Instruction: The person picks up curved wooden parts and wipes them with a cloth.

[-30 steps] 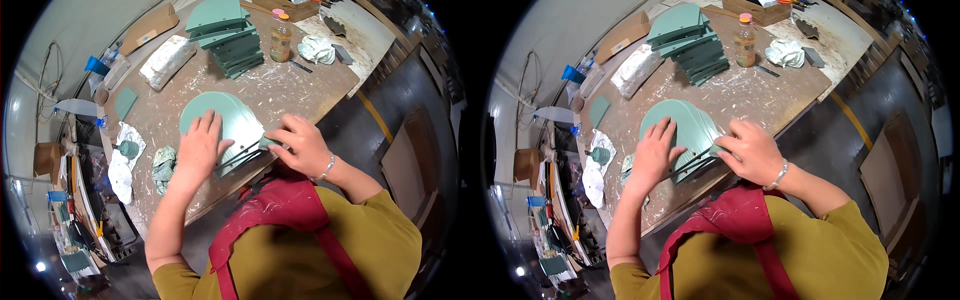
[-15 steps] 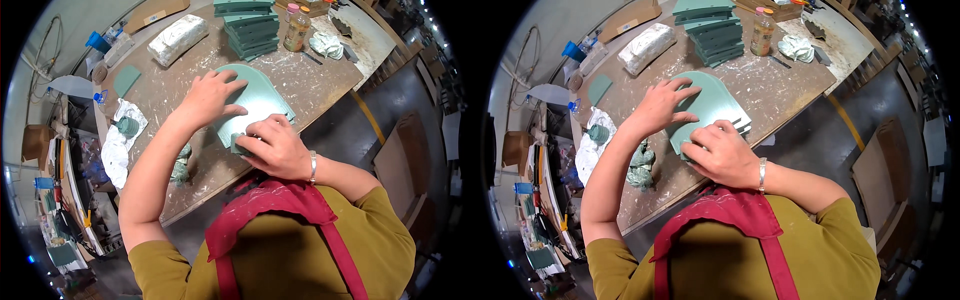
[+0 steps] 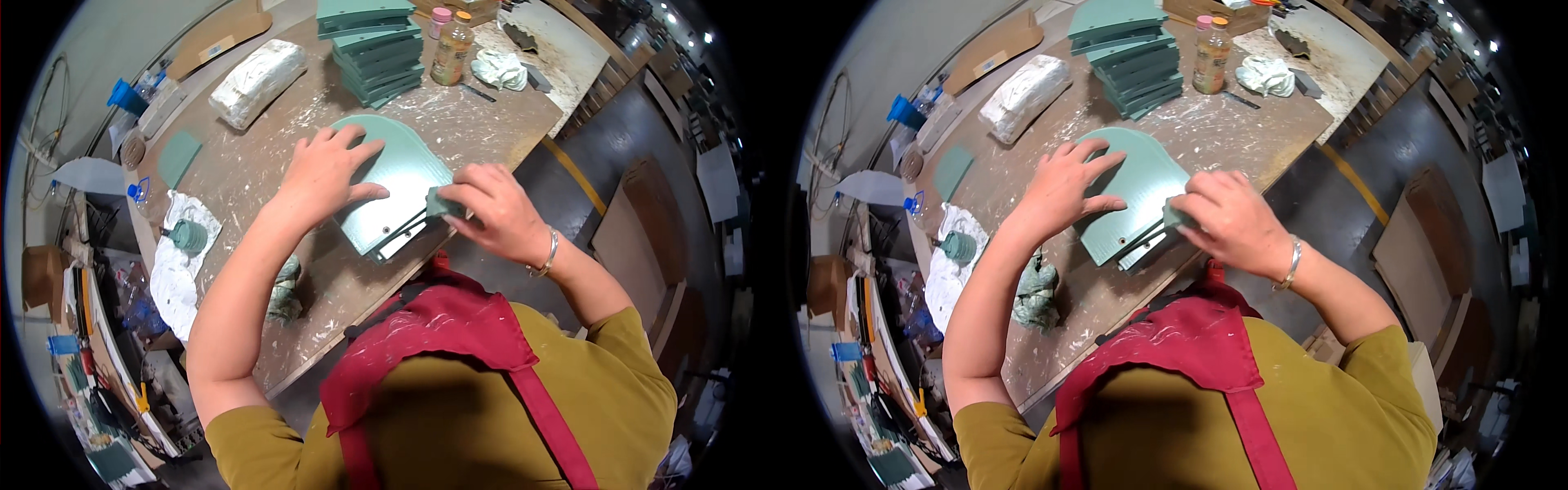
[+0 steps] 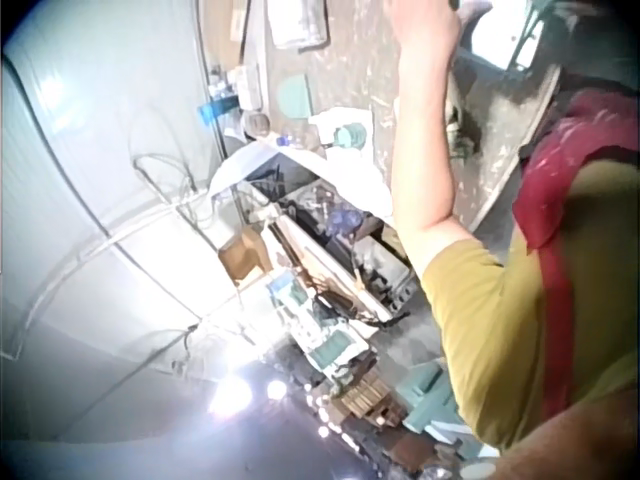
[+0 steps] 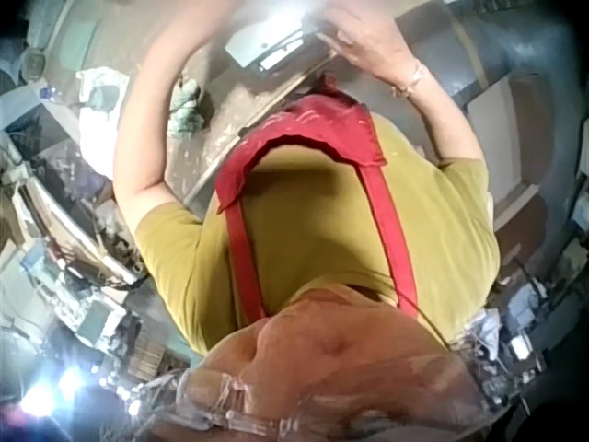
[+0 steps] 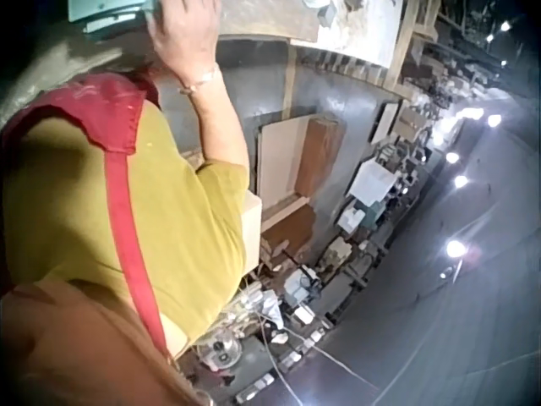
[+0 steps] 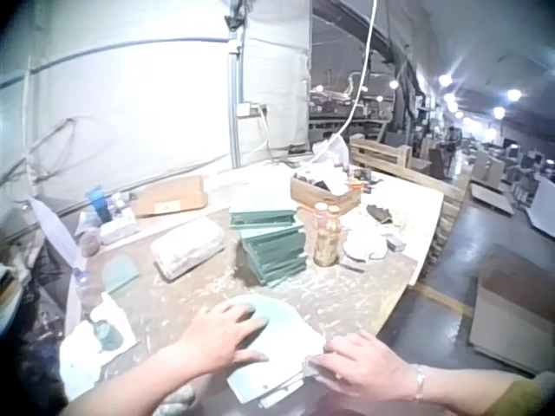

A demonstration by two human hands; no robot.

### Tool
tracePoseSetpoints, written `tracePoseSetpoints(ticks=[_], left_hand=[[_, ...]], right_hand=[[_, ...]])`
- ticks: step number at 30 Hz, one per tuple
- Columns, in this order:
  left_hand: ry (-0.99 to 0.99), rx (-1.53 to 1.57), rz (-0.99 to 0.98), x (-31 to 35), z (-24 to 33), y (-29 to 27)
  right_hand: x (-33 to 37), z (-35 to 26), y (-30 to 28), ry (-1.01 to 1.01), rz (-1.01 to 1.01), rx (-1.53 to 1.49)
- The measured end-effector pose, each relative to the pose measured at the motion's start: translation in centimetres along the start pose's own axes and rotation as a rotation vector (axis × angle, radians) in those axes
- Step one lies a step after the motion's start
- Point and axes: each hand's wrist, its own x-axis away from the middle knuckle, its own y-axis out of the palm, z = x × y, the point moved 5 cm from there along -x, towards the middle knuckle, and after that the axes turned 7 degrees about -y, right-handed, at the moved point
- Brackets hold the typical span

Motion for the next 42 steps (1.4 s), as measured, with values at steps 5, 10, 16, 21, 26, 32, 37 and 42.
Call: tracePoseSetpoints(ticks=[5, 10, 16, 21, 26, 32, 37, 42], left_hand=[[-0.128, 0.235, 0.093, 1.9, -2.6, -0.7], [-0.666, 0.193, 0.245, 16.1, -10.8, 5.9], [-0.781, 0.167, 0.241, 26.3, -9.3, 12.9], [-0.396, 0.268, 0.577, 14.7, -2.9, -0.3], [-0.128, 0.195, 0.17, 8.6, 5.3, 0.7], [0.107, -0.018, 0.335, 12.5, 5.3, 4.6], [-0.346, 0.391, 0.447, 16.4, -1.4, 0.8], [-0.317, 0.357, 0.427, 10.0, 3.6, 1.6]], right_hand=[[1.7, 3.7, -3.1, 0.167, 0.037, 0.106], [4.1, 5.9, -3.6, 0.572, 0.286, -0.527], [2.2, 6.0, 1.2, 0.777, 0.433, -1.352], [-3.4, 7.3, 4.4, 0.747, 0.593, -1.697], [-6.3, 5.9, 8.9, 0.702, 0.66, -1.765], [-5.9, 5.8, 8.6, 0.543, 0.58, -1.423], [-6.0, 5.7, 8.9, 0.55, 0.579, -1.419], [-6.2, 5.4, 8.9, 0.575, 0.575, -1.468]])
